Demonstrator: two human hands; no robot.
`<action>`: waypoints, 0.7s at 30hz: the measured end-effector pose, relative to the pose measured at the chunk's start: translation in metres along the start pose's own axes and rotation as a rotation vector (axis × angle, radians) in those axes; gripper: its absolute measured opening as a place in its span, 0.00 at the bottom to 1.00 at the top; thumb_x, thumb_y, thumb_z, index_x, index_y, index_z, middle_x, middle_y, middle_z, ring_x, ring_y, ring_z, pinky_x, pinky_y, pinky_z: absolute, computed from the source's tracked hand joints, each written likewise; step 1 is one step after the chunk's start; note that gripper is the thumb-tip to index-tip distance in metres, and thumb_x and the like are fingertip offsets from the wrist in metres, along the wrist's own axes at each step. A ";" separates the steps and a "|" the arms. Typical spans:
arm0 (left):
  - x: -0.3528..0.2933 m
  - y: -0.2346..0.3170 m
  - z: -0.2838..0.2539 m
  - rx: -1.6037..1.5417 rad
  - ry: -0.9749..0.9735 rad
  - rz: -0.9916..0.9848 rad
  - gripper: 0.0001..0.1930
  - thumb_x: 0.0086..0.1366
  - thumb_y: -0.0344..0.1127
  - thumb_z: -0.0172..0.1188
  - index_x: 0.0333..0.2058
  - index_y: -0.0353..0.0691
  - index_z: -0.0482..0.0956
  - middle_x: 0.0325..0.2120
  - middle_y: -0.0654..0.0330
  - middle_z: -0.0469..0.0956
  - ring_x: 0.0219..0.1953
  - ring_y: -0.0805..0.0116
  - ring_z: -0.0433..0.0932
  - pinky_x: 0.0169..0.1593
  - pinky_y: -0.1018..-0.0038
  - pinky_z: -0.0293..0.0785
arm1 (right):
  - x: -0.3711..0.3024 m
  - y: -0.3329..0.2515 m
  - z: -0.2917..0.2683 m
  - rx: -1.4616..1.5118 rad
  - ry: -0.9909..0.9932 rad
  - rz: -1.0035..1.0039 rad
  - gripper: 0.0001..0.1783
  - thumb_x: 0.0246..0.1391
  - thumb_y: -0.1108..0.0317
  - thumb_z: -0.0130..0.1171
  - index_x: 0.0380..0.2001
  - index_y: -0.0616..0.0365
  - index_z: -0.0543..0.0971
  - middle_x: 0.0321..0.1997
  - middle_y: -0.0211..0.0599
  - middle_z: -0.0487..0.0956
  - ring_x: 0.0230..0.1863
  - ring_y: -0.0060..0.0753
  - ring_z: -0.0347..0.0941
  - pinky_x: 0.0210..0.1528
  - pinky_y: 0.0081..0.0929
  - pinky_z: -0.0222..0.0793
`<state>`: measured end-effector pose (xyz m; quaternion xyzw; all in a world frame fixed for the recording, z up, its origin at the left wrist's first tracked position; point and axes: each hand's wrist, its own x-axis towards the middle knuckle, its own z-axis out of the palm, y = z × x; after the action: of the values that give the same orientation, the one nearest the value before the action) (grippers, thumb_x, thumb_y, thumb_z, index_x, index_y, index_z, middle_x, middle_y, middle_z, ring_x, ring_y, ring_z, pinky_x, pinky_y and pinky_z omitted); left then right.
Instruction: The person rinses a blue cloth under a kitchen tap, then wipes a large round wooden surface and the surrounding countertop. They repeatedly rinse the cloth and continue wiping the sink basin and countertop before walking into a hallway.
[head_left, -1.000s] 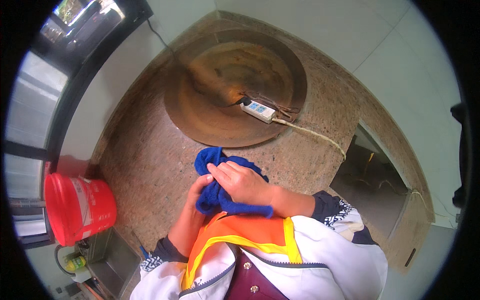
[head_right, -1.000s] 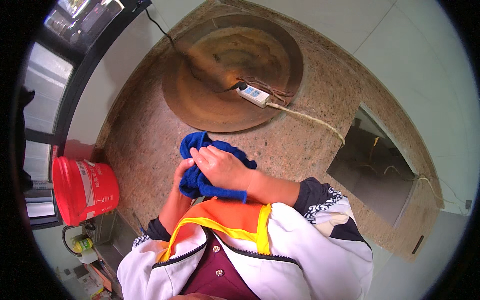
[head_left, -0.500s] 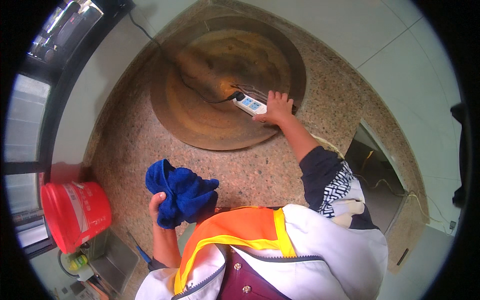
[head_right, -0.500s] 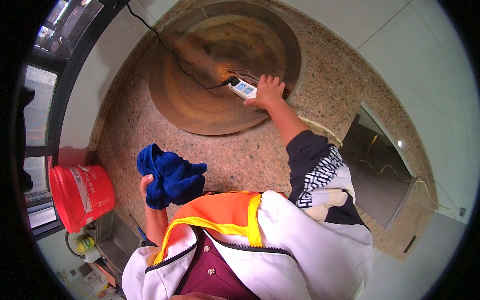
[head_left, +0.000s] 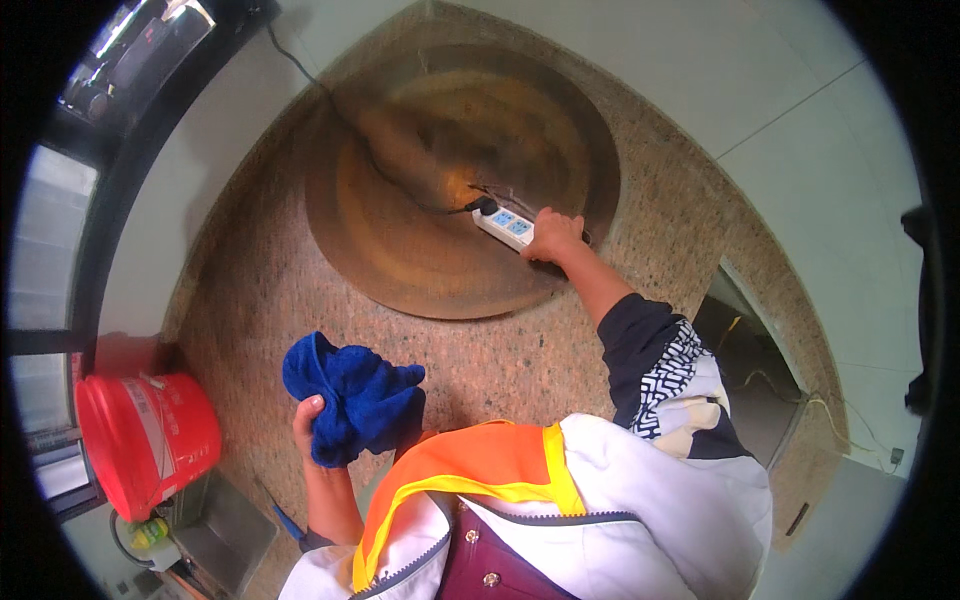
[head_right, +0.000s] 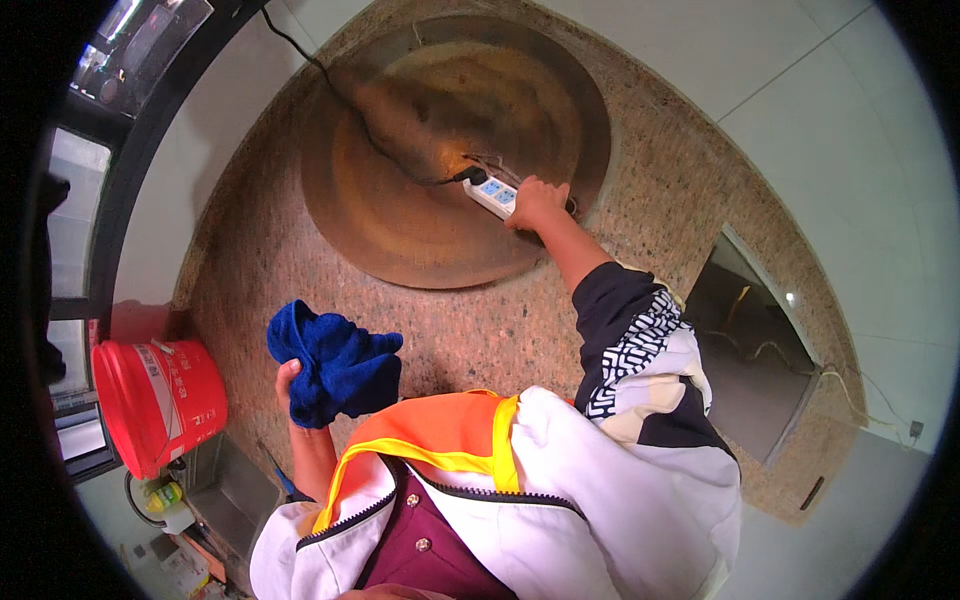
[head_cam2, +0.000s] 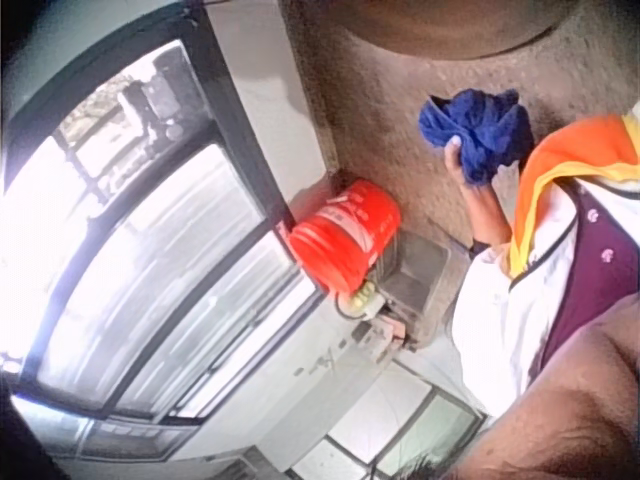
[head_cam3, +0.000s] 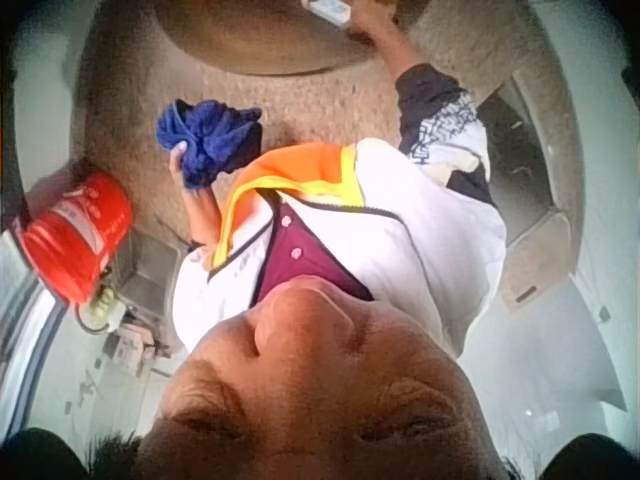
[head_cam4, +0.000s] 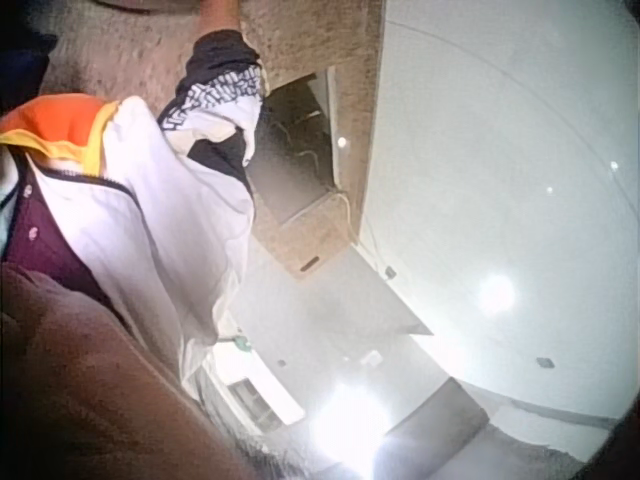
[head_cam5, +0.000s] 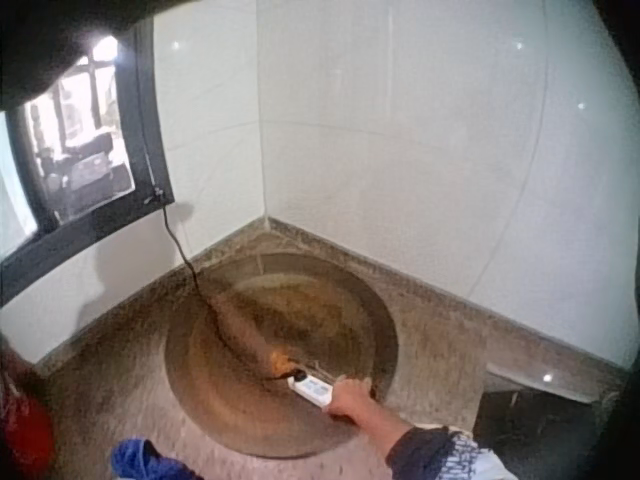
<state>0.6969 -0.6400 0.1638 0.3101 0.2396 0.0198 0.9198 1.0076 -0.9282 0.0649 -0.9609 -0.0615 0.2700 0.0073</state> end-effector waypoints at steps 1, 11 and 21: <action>0.002 0.000 0.001 0.009 0.000 0.005 0.34 0.50 0.38 0.55 0.57 0.31 0.61 0.52 0.45 0.70 0.54 0.46 0.69 0.61 0.54 0.61 | 0.000 -0.001 -0.002 0.006 -0.020 0.001 0.43 0.28 0.47 0.72 0.49 0.61 0.73 0.49 0.44 0.78 0.51 0.41 0.74 0.55 0.43 0.59; 0.017 0.000 0.008 -0.010 0.012 -0.015 0.33 0.50 0.38 0.55 0.56 0.31 0.62 0.51 0.45 0.71 0.53 0.46 0.70 0.61 0.53 0.61 | -0.005 0.023 -0.016 -0.091 0.259 -0.114 0.35 0.26 0.47 0.71 0.37 0.59 0.77 0.37 0.44 0.80 0.42 0.43 0.76 0.48 0.41 0.62; 0.029 -0.008 0.020 0.032 0.016 -0.085 0.33 0.50 0.38 0.55 0.56 0.31 0.62 0.51 0.45 0.71 0.53 0.46 0.70 0.61 0.53 0.62 | 0.031 0.076 -0.036 -0.126 0.235 -0.144 0.37 0.26 0.47 0.71 0.40 0.59 0.77 0.36 0.40 0.80 0.44 0.43 0.74 0.51 0.46 0.58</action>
<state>0.7309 -0.6525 0.1609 0.3139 0.2604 -0.0208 0.9128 1.0611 -0.9994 0.0758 -0.9775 -0.1460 0.1501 -0.0265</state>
